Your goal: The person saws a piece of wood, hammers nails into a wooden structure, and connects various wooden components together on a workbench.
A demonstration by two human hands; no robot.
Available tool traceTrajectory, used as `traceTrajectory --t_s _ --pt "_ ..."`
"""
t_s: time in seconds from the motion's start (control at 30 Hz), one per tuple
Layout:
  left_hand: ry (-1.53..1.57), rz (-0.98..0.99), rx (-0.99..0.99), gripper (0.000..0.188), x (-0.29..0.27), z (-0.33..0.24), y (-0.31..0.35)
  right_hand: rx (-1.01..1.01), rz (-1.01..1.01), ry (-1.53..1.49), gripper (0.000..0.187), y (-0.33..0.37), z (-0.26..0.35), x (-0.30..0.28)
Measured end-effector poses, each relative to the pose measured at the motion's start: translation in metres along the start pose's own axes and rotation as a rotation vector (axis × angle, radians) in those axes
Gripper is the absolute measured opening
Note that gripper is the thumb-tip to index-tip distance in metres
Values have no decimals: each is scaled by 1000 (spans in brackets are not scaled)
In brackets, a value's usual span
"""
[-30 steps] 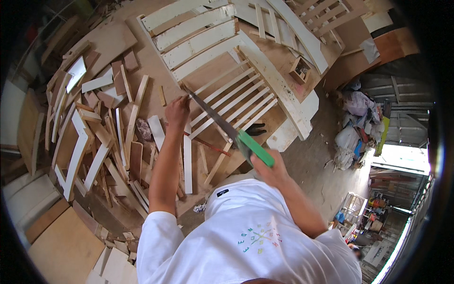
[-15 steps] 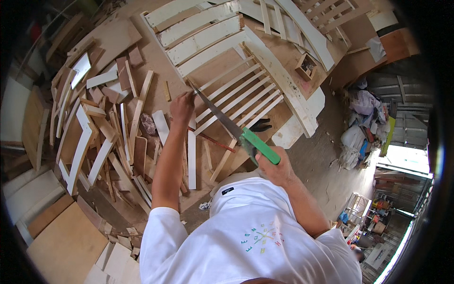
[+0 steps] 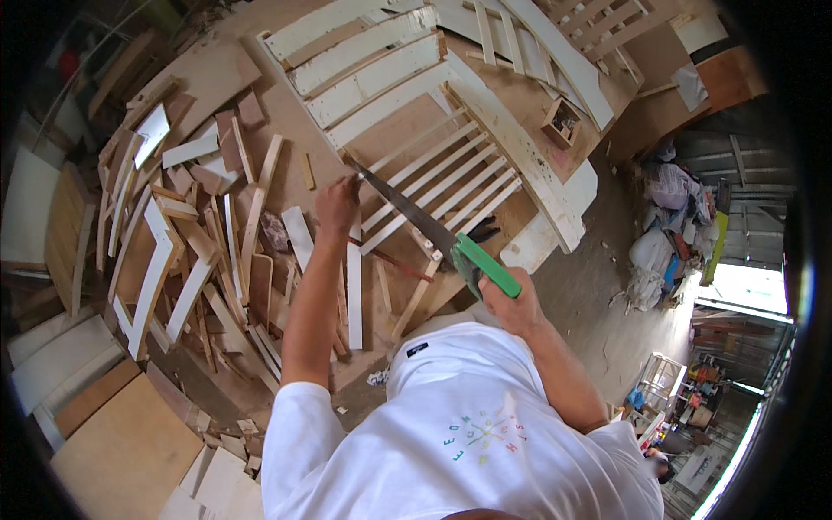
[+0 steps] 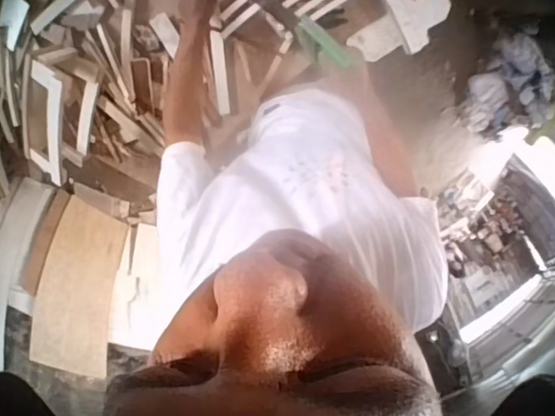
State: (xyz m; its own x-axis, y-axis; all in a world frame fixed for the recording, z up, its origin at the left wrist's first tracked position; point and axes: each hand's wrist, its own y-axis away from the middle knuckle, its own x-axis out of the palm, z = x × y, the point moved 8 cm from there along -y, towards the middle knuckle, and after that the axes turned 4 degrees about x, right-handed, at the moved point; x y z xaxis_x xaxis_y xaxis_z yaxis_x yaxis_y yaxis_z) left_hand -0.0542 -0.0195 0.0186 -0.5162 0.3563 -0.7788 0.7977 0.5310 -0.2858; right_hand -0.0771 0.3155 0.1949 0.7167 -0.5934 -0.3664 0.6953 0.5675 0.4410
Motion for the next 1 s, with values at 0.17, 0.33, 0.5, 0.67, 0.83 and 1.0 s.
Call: traceTrajectory --t_s 0.17,0.33,0.5,0.67,0.83,1.0 --pt "16 -11 11 18 0 -4 2 -39 -14 127 30 13 8 9" --pt "80 -17 -43 20 1 23 9 98 37 -35 28 16 12 -5" --pt "-2 47 -145 24 -25 -3 12 125 161 -284 24 9 3 -6" --pt "-41 -53 -286 28 -53 23 49 166 167 -457 22 33 2 -6" --pt "-177 -314 -62 27 -78 -3 73 13 229 -614 21 37 0 -22" --pt "301 -74 -267 29 -58 -38 93 -75 107 -575 27 36 -2 -33"
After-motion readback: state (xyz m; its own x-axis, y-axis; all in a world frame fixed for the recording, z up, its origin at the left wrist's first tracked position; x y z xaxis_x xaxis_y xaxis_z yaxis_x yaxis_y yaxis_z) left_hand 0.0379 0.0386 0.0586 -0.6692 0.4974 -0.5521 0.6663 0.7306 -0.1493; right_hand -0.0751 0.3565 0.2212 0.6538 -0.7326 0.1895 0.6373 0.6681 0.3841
